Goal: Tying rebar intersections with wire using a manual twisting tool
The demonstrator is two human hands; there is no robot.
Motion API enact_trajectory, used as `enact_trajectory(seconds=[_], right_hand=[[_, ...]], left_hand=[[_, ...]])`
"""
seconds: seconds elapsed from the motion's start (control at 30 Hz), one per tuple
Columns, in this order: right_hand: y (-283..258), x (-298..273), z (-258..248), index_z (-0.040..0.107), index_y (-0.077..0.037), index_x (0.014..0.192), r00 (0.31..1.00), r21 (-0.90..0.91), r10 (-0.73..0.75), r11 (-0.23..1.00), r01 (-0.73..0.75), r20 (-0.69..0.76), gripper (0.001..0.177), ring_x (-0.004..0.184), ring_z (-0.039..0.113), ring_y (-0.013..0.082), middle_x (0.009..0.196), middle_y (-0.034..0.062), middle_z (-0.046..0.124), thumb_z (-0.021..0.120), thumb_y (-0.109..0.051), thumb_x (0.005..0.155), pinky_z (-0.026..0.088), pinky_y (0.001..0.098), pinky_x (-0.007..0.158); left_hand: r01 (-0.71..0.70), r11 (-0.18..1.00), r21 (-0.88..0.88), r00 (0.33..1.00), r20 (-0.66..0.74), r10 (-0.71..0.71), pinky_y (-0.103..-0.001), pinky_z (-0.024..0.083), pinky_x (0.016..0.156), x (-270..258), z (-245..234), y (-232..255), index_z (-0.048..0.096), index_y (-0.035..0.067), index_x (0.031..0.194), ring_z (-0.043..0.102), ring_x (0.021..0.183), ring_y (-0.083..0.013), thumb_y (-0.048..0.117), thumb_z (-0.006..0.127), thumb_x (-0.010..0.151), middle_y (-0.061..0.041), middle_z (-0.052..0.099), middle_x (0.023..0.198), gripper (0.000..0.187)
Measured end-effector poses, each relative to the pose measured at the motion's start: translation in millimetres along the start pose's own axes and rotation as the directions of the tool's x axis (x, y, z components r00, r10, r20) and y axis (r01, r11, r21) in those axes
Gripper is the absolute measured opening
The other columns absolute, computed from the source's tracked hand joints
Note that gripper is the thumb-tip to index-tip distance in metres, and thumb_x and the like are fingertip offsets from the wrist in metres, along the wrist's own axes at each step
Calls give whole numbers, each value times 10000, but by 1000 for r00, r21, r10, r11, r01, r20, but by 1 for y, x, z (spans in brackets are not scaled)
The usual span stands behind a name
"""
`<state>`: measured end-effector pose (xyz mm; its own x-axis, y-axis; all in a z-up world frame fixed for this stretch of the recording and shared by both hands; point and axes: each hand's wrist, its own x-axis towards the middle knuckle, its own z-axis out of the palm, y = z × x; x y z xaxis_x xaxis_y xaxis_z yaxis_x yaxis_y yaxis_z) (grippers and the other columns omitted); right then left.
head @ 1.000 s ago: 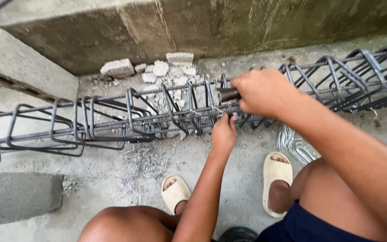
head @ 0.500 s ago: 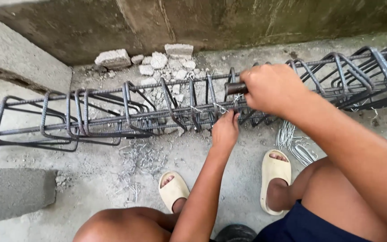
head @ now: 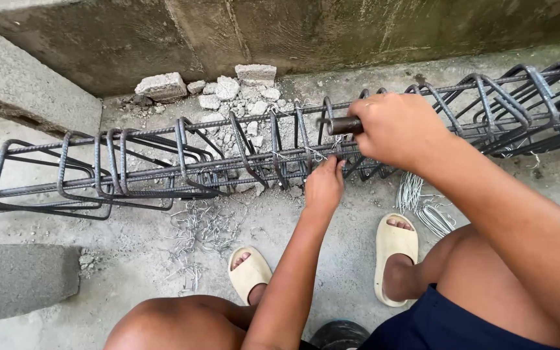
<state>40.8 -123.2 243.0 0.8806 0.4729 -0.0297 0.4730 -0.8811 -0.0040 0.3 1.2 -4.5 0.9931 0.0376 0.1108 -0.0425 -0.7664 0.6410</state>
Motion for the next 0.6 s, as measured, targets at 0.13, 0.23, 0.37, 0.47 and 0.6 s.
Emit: enact_trajectory(seconds=[0.13, 0.23, 0.37, 0.47, 0.6], right_hand=[[6, 1, -2, 707, -133, 971, 999, 46, 44, 998, -44, -9, 223, 917, 751, 377, 902, 109, 749, 606, -244, 807, 605, 561, 785], [4, -1, 3, 708, -139, 960, 999, 23, 36, 999, -36, -28, 218, 922, 757, 365, 896, 105, 756, 590, -240, 806, 607, 541, 803], [7, 0, 7, 717, -136, 978, 998, 48, 41, 998, -39, -41, 231, 919, 755, 375, 909, 108, 758, 605, -237, 803, 604, 551, 807], [6, -5, -1, 728, -141, 999, 998, 60, 49, 997, -47, -38, 244, 926, 755, 377, 922, 108, 763, 594, -220, 810, 604, 548, 818], [17, -25, -19, 736, -161, 993, 989, 135, 90, 988, -74, -116, 230, 922, 746, 382, 898, 101, 757, 638, -245, 802, 597, 551, 790]], left_hand=[[-10, 1000, -9, 1000, -19, 10, -574, 587, 691, 4, 2, -1, 600, 114, 1009, 725, 825, -444, 390, 476, 1053, -177, 685, 862, 305], [-16, 999, -29, 1000, 0, 16, -564, 594, 681, 5, 1, -3, 601, 115, 1043, 724, 820, -442, 389, 472, 1058, -169, 682, 873, 302], [-2, 999, -34, 1000, -16, 1, -557, 595, 653, 3, -2, -1, 609, 111, 1060, 725, 802, -436, 392, 483, 1057, -168, 678, 865, 308], [-15, 999, -48, 1000, -15, 14, -527, 602, 616, 6, -2, -6, 630, 102, 1051, 731, 785, -418, 387, 500, 1058, -154, 682, 848, 313], [67, 992, -106, 981, 189, -46, -580, 589, 747, 3, -33, 10, 668, 2, 1043, 731, 885, -452, 282, 595, 998, -210, 733, 913, 293]])
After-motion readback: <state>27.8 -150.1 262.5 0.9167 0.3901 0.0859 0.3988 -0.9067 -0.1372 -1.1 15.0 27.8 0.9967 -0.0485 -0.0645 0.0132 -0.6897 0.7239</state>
